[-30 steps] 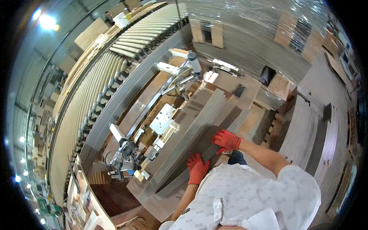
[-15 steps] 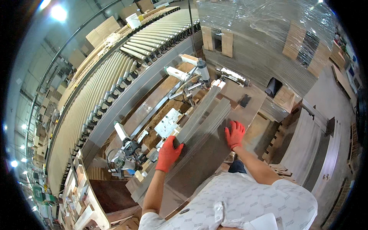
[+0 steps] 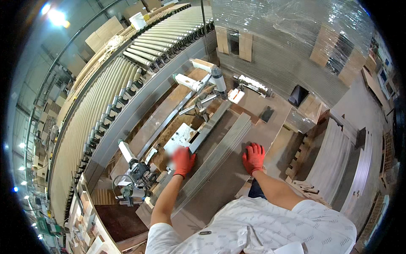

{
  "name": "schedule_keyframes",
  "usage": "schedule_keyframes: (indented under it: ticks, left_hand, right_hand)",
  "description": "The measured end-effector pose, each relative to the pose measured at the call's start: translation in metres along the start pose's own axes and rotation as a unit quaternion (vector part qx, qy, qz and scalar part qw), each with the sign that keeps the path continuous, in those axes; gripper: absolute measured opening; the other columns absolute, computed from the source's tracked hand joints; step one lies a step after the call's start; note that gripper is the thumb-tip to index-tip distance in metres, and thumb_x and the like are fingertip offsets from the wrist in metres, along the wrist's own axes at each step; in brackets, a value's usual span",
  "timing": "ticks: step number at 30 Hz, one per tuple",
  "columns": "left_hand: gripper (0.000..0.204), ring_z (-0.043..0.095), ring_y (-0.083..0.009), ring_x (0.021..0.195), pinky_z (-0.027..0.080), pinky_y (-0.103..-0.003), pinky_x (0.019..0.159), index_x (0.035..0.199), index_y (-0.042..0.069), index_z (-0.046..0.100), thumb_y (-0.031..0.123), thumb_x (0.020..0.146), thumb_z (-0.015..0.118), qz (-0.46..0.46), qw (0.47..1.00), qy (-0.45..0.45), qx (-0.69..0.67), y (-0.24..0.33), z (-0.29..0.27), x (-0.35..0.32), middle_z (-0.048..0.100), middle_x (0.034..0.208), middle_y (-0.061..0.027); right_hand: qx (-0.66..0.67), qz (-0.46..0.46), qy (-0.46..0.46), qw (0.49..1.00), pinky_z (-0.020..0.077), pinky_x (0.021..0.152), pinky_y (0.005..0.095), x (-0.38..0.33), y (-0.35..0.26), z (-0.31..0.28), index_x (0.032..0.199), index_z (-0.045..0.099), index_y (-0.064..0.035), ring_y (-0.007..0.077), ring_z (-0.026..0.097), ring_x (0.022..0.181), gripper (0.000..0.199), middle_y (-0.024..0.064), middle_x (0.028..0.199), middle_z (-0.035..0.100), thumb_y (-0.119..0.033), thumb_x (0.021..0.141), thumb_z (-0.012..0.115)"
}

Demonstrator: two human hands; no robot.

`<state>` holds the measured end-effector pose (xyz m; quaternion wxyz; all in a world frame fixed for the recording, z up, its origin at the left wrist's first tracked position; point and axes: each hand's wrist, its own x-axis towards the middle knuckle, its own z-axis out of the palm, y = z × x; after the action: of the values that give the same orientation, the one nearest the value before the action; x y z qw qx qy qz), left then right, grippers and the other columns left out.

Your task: The person moves long wood panels from a stack, places them one at a time into a processing machine with their hands, and then removes and restacks them after processing.

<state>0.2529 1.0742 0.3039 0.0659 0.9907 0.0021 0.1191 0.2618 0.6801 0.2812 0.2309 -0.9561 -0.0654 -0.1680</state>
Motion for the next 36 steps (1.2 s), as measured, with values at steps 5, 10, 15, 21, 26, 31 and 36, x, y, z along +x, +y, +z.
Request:
schedule_keyframes:
  ticks: [5,10,15,21,26,31,36]
  left_hand:
    - [0.067,0.060,-0.0380,0.104,0.047,-0.050,0.087,0.116,0.004,0.066,0.063,0.088,0.078,-0.058,0.993,0.017,0.103,-0.031,0.021,-0.012,0.063,0.112,-0.0196]
    - [0.061,0.059,-0.0378,0.100,0.046,-0.052,0.083,0.105,0.004,0.064,0.062,0.091,0.076,-0.049,0.997,0.049,0.027,-0.038,0.041,-0.009,0.061,0.106,-0.0177]
    - [0.058,0.058,-0.0378,0.099,0.046,-0.052,0.085,0.103,0.003,0.062,0.059,0.095,0.074,-0.061,0.998,0.015,0.015,-0.030,0.051,0.007,0.060,0.105,-0.0186]
    - [0.066,0.065,-0.0411,0.094,0.052,-0.051,0.081,0.110,0.000,0.067,0.063,0.091,0.076,-0.056,0.986,-0.153,-0.023,-0.035,0.029,0.035,0.067,0.100,-0.0223]
    - [0.060,0.067,-0.0429,0.085,0.053,-0.053,0.073,0.102,0.004,0.065,0.061,0.089,0.079,-0.073,0.990,-0.083,-0.092,-0.021,0.026,0.034,0.068,0.091,-0.0214]
    - [0.060,0.068,-0.0421,0.090,0.054,-0.053,0.077,0.104,0.004,0.066,0.060,0.087,0.081,-0.111,0.982,-0.128,-0.087,-0.021,0.027,0.034,0.069,0.096,-0.0211]
    - [0.063,0.068,-0.0427,0.096,0.055,-0.054,0.083,0.108,0.005,0.066,0.062,0.085,0.081,-0.130,0.978,-0.131,-0.095,-0.028,0.037,0.031,0.069,0.100,-0.0214]
  right_hand:
    - [-0.008,0.015,-0.007,1.000,0.0305,0.125,0.0595,0.002,-0.003,0.005,0.128,0.064,-0.0126,0.0393,0.048,0.142,0.042,0.0152,0.145,0.059,-0.026,0.089,0.073]
    - [-0.002,0.020,-0.016,1.000,0.0309,0.124,0.0597,0.005,-0.007,0.001,0.125,0.064,-0.0119,0.0402,0.048,0.141,0.038,0.0153,0.144,0.059,-0.023,0.089,0.072]
    - [-0.001,0.018,-0.017,1.000,0.0313,0.123,0.0601,0.010,-0.011,-0.005,0.124,0.064,-0.0115,0.0406,0.049,0.140,0.038,0.0160,0.143,0.059,-0.021,0.088,0.071]
    - [-0.011,0.028,-0.033,0.999,0.0319,0.124,0.0605,0.020,-0.020,-0.010,0.124,0.064,-0.0107,0.0407,0.049,0.141,0.036,0.0173,0.143,0.059,-0.021,0.090,0.070]
    - [-0.033,0.033,-0.055,0.997,0.0276,0.126,0.0631,0.010,-0.007,0.004,0.131,0.064,-0.0129,0.0397,0.047,0.145,0.044,0.0152,0.149,0.058,-0.027,0.090,0.071]
    - [-0.039,0.033,-0.071,0.996,0.0275,0.126,0.0630,0.009,0.000,0.009,0.133,0.063,-0.0134,0.0389,0.046,0.146,0.047,0.0150,0.151,0.056,-0.029,0.089,0.071]
    - [-0.019,0.042,-0.075,0.996,0.0277,0.126,0.0623,0.009,-0.004,-0.001,0.131,0.065,-0.0116,0.0387,0.048,0.145,0.041,0.0157,0.148,0.058,-0.025,0.092,0.069]
